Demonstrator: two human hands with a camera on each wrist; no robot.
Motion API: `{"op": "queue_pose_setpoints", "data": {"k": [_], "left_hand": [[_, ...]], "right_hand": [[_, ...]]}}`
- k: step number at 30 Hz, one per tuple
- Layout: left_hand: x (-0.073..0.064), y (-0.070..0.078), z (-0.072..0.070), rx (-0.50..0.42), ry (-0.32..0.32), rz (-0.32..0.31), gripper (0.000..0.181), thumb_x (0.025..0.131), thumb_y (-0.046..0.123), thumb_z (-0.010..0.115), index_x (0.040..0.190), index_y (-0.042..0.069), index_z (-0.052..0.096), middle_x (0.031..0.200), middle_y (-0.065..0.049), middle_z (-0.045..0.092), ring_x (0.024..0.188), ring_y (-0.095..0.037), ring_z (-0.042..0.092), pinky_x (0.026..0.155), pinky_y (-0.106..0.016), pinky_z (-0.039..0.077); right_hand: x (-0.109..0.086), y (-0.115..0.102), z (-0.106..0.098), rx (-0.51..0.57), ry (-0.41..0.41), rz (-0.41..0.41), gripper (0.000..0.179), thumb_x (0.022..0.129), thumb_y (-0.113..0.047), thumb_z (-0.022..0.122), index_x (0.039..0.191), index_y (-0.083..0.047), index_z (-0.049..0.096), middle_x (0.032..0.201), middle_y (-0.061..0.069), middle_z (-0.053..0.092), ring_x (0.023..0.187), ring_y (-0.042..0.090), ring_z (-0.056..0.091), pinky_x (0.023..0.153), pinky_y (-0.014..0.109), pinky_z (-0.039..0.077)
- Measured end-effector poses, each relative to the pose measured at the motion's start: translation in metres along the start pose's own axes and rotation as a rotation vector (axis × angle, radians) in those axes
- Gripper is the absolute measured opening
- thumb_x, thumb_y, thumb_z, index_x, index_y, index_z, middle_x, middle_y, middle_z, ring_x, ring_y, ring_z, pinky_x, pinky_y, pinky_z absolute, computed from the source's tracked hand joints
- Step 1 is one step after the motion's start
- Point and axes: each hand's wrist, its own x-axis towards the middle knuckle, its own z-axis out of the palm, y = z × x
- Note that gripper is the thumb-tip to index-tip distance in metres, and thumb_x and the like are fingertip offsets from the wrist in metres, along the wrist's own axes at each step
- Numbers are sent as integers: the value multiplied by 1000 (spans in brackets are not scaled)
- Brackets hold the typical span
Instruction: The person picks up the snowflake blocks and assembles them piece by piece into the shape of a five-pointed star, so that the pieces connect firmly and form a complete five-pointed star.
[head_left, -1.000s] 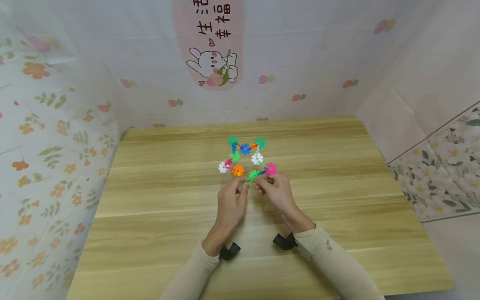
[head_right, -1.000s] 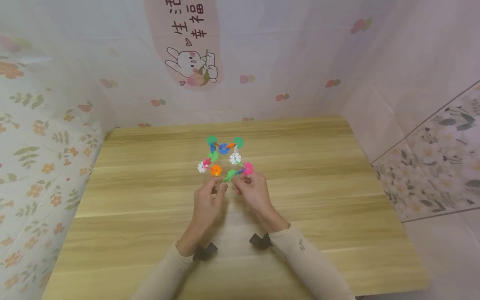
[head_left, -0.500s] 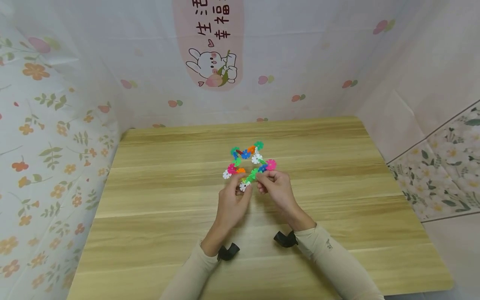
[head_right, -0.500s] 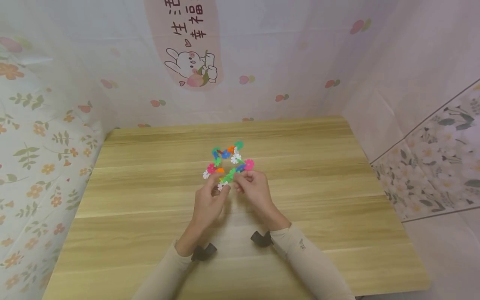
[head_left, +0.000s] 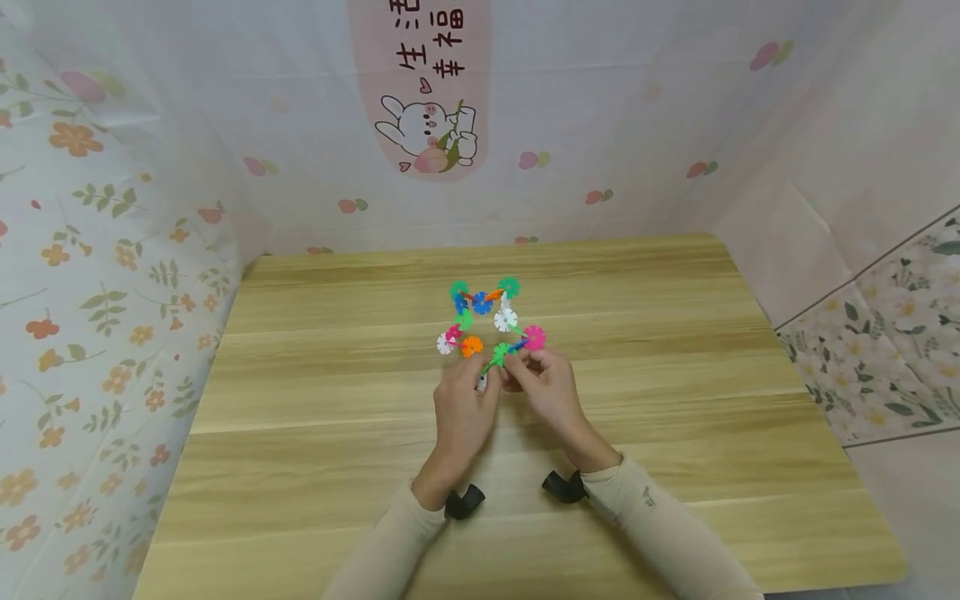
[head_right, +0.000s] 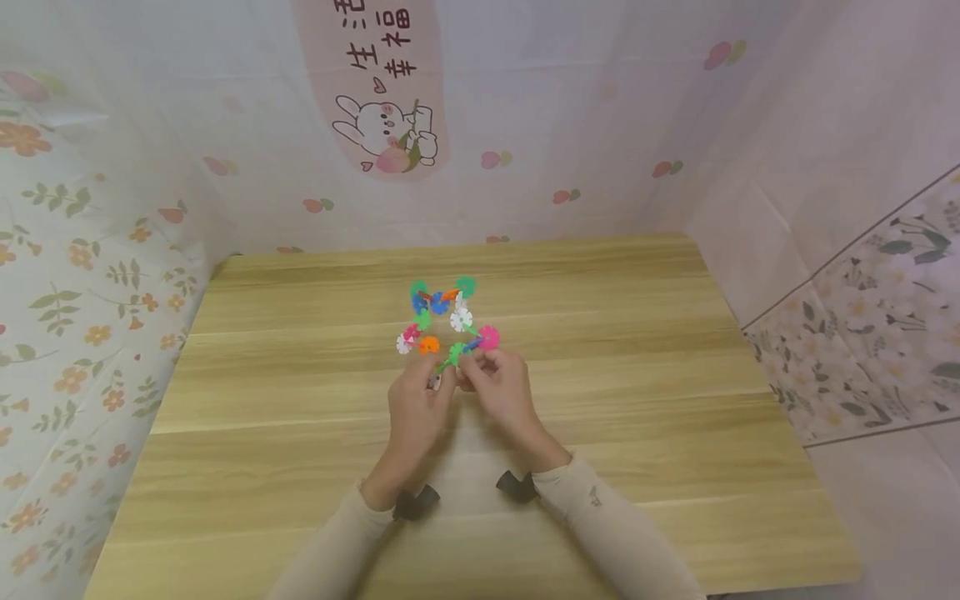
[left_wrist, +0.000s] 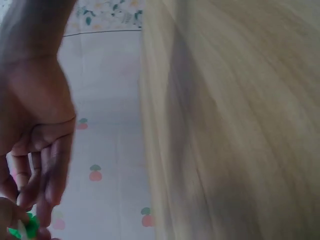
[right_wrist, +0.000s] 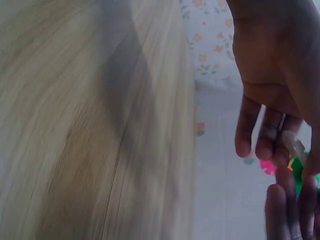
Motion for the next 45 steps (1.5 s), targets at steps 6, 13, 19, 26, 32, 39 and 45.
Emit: {"op": "queue_pose_setpoints", "data": {"k": [6,13,19,26,32,39,45], "left_hand": [[2,1,-1,19,48,25,11,88,16,58,93,11,66,85,1,64,75,-16,58,60,-32,48],[-4,-7,-3,-92,37,5,26,92,24,58,114,10,59,91,-2,62,75,-13,58,63,-28,51],[-8,-7,-4,-223,1,-14,37,88,25,66,121,12,55,85,-2,59,76,-13,59,63,-23,52],[-16,-14,-11,-279,131,-48,43,89,20,64,125,5,46,82,0,62,69,-11,59,60,-22,52],[-10,-37,-28,-131,153,-142,25,91,14,58,114,5,52,73,4,61,58,-8,55,49,-24,47],[-13,-59,-38,201,-338,-281,26,91,23,60,113,9,62,75,4,61,54,-8,49,45,-25,40],[-14,-59,-38,260,-524,-285,24,90,21,62,112,11,64,72,4,56,57,-13,48,46,-27,39]], "right_hand": [[-3,-17,6,21,-15,10,18,92,-5,58,86,12,59,75,16,66,71,20,67,72,47,53],[13,10,-13,145,-113,116,18,93,-12,58,94,6,58,79,13,67,75,22,67,75,49,52],[15,24,-28,205,-195,113,15,94,-14,56,92,1,58,79,8,66,76,19,67,72,44,54],[15,31,-39,184,-290,154,18,94,-19,57,92,-1,57,81,11,65,73,22,66,69,42,55],[12,49,-61,124,-361,291,20,95,-15,55,90,4,55,78,11,61,63,16,61,58,30,55],[12,67,-80,-39,-553,462,21,95,-16,55,88,3,56,73,9,59,59,14,58,54,26,53],[15,61,-87,-338,-564,468,28,90,-25,63,80,1,62,67,10,62,56,16,61,50,29,53]]}}
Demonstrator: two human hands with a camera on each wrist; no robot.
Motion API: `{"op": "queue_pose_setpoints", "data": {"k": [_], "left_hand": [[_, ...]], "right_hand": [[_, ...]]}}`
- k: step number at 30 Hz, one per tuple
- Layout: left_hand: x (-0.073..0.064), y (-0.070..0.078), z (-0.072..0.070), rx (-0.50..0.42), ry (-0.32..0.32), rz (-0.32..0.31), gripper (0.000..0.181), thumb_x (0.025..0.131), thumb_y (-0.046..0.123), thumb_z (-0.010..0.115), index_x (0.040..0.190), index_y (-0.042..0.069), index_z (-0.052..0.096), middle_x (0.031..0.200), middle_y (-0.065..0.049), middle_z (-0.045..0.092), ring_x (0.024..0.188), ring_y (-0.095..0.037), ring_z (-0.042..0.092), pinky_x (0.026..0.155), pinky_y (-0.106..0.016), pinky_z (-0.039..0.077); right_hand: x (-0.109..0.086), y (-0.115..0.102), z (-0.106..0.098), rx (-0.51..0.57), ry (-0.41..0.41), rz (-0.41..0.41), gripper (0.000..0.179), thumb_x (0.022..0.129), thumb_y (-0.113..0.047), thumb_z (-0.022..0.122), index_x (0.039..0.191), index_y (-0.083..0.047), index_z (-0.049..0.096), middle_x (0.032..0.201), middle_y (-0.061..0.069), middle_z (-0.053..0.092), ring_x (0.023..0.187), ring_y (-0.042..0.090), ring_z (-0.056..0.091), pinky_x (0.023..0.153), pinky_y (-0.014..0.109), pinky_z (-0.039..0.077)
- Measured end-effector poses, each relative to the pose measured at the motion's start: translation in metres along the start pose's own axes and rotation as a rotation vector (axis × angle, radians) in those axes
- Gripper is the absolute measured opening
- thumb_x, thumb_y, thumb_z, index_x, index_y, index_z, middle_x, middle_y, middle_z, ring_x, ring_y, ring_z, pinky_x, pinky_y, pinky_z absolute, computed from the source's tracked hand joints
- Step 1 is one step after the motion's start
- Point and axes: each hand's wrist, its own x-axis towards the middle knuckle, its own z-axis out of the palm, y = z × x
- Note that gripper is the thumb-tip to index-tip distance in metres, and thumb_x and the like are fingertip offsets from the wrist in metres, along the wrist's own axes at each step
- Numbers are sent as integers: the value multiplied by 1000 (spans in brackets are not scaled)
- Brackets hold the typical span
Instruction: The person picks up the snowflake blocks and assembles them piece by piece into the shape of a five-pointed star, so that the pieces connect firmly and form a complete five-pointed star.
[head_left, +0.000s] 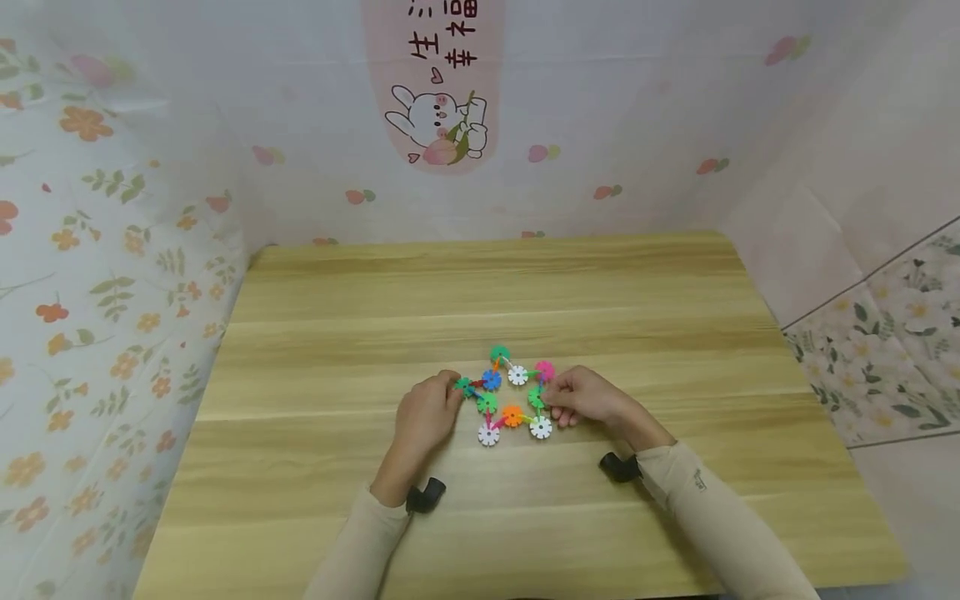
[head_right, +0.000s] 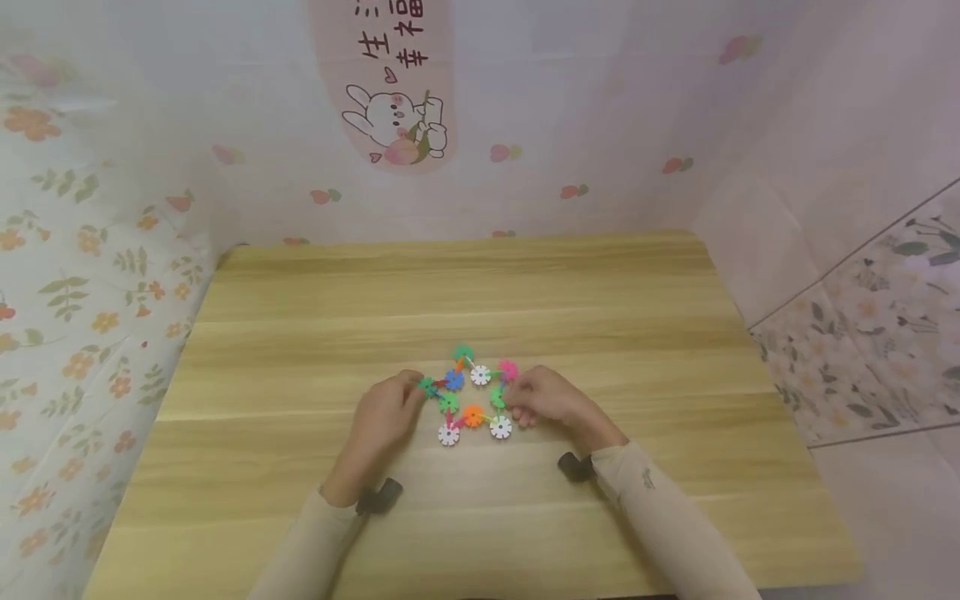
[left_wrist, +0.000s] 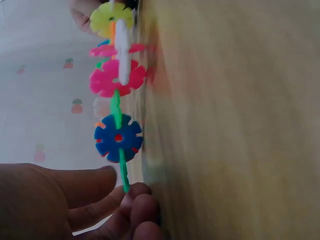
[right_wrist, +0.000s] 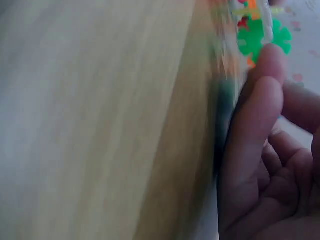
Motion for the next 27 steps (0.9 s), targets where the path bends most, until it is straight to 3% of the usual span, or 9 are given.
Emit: {"op": "queue_pose_setpoints", "data": {"k": [7,11,16,23,27], "left_hand": [[3,0,-2,19,-40,15,33,91,20,61,122,9,58,75,3,59,59,-13,50,48,-28,40],[4,-1,-7,7,-48,17,29,92,20,59,119,10,60,83,1,64,65,-14,54,54,-30,44],[6,1,-13,-18,-81,22,25,92,19,59,115,9,63,86,0,64,68,-14,54,58,-30,45],[7,2,-13,-27,-87,13,27,92,16,58,117,8,62,88,0,63,66,-14,50,57,-27,42],[8,3,-15,-26,-93,22,26,93,16,58,117,8,62,87,0,62,67,-15,50,58,-28,42]], "right_hand": [[-10,-3,-5,-229,134,8,29,92,-31,60,79,-6,65,66,9,63,56,21,63,53,34,54],[-11,-4,-9,-186,221,-1,24,93,-32,58,94,-9,62,73,10,63,61,23,63,55,34,54],[-5,-3,-6,-102,223,-54,34,93,-32,57,122,-15,53,83,12,64,65,27,64,56,38,55],[-1,-4,-3,-131,210,-32,19,95,-26,55,110,-15,60,83,9,64,64,23,64,57,36,55],[-3,-6,-3,-132,216,-37,19,95,-22,56,111,-13,59,83,9,64,64,23,64,57,35,55]]}}
